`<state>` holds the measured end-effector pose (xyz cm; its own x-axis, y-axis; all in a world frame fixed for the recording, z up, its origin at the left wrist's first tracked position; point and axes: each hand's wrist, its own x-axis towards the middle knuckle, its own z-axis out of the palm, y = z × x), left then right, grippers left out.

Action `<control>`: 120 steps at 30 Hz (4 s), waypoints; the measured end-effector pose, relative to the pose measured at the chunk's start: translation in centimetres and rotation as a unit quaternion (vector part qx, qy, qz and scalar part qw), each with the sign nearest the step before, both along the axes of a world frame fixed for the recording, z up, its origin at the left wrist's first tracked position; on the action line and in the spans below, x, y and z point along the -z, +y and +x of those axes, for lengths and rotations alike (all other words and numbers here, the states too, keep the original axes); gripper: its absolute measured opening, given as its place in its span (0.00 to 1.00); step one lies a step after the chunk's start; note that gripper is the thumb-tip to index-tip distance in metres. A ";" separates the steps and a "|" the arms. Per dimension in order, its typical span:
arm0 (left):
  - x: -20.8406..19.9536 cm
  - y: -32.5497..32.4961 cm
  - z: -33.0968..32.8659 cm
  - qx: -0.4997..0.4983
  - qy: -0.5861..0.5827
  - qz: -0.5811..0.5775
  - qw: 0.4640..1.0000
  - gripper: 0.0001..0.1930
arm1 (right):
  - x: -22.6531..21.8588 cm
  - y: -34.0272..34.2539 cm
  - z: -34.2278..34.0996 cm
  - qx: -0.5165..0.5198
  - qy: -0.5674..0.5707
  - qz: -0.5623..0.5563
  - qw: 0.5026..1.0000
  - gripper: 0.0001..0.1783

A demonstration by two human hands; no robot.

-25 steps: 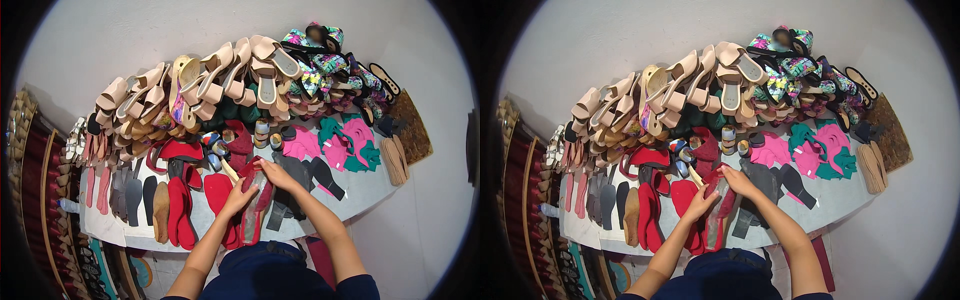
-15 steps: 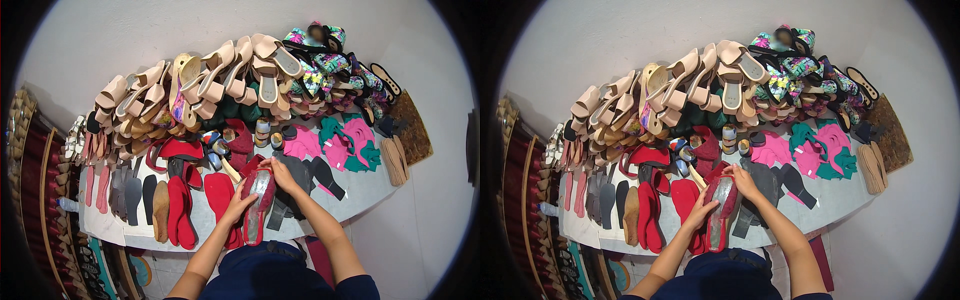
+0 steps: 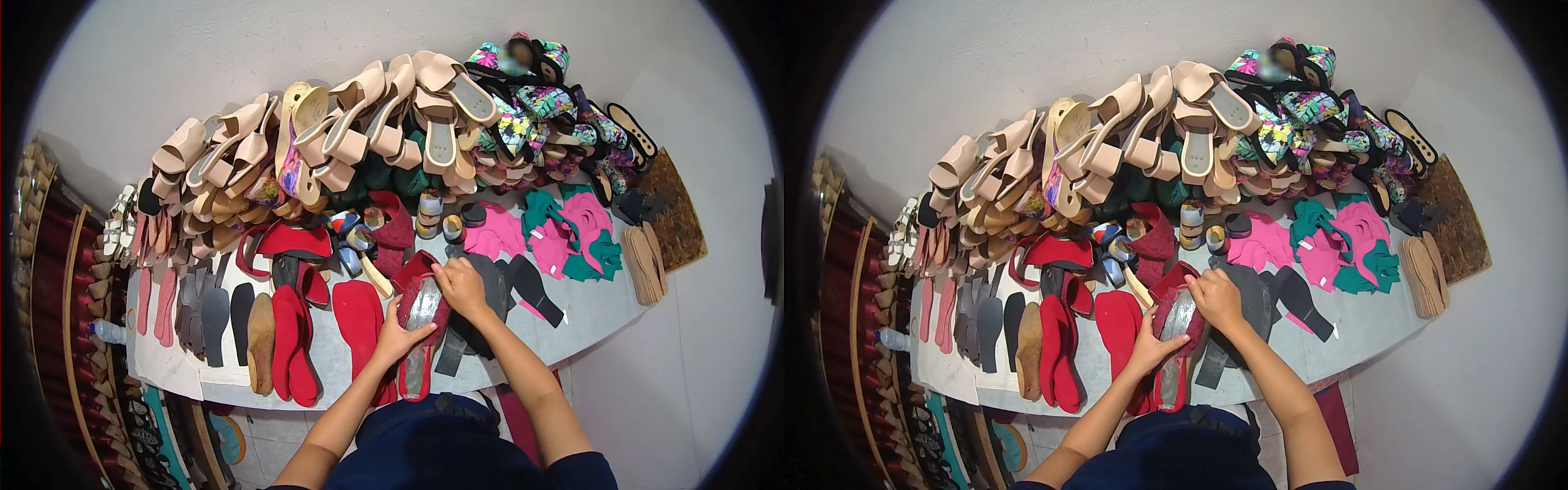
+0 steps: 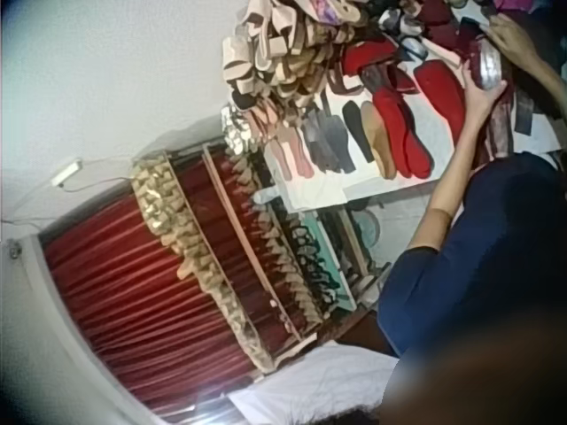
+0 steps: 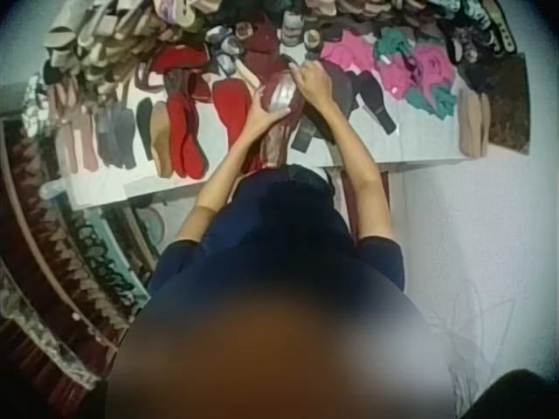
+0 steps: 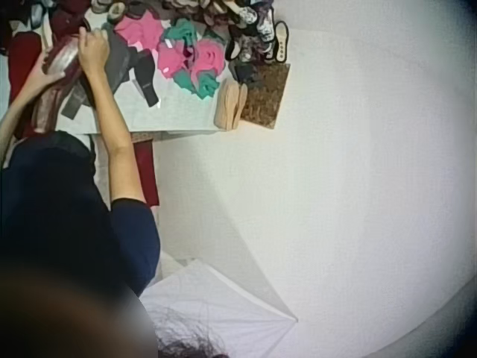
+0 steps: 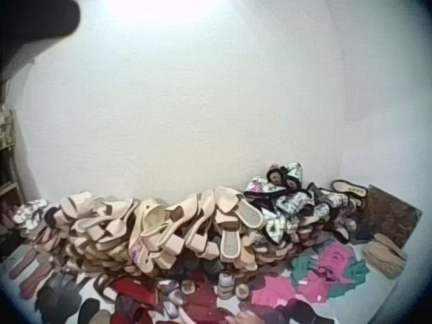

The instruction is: Manually fitting shoe uppers onto lasts and attaching insoles to form the shoe shape.

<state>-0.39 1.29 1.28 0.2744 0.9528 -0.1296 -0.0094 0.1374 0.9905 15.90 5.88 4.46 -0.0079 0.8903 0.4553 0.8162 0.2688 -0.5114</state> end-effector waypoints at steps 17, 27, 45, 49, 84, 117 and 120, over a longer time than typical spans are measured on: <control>-1.6 0.1 0.2 -0.022 0.103 0.023 0.994 0.44 | 0.3 1.4 -0.6 0.063 -0.113 0.049 0.990 0.13; -2.0 -0.4 1.2 0.004 0.100 0.019 0.995 0.44 | 0.2 2.0 -1.7 0.058 -0.102 -0.053 0.992 0.21; -2.4 -0.5 1.5 0.028 0.125 0.045 0.991 0.43 | 1.3 2.0 -0.3 0.116 0.083 -0.174 0.974 0.23; -0.7 0.0 0.7 0.050 0.124 0.050 0.990 0.37 | 0.8 1.8 -0.1 0.098 0.062 -0.160 0.980 0.23; -0.7 -2.6 -0.3 0.051 -0.103 -0.181 0.977 0.26 | 7.7 -0.8 13.2 0.402 0.081 -0.017 0.912 0.13; 0.3 -3.3 -0.4 -0.052 -0.195 -0.236 0.950 0.39 | 6.9 -5.7 19.9 0.311 0.070 -0.256 0.913 0.21; -0.3 -3.3 -0.3 -0.049 -0.183 -0.255 0.948 0.39 | 6.3 -5.9 21.0 0.262 0.199 -0.241 0.913 0.13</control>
<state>-0.67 -2.02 1.56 0.3038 0.8152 -0.4932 -0.3767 0.5782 0.7237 36.92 0.03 -1.84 0.5580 0.8216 -0.1163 0.4917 -0.4403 -0.7512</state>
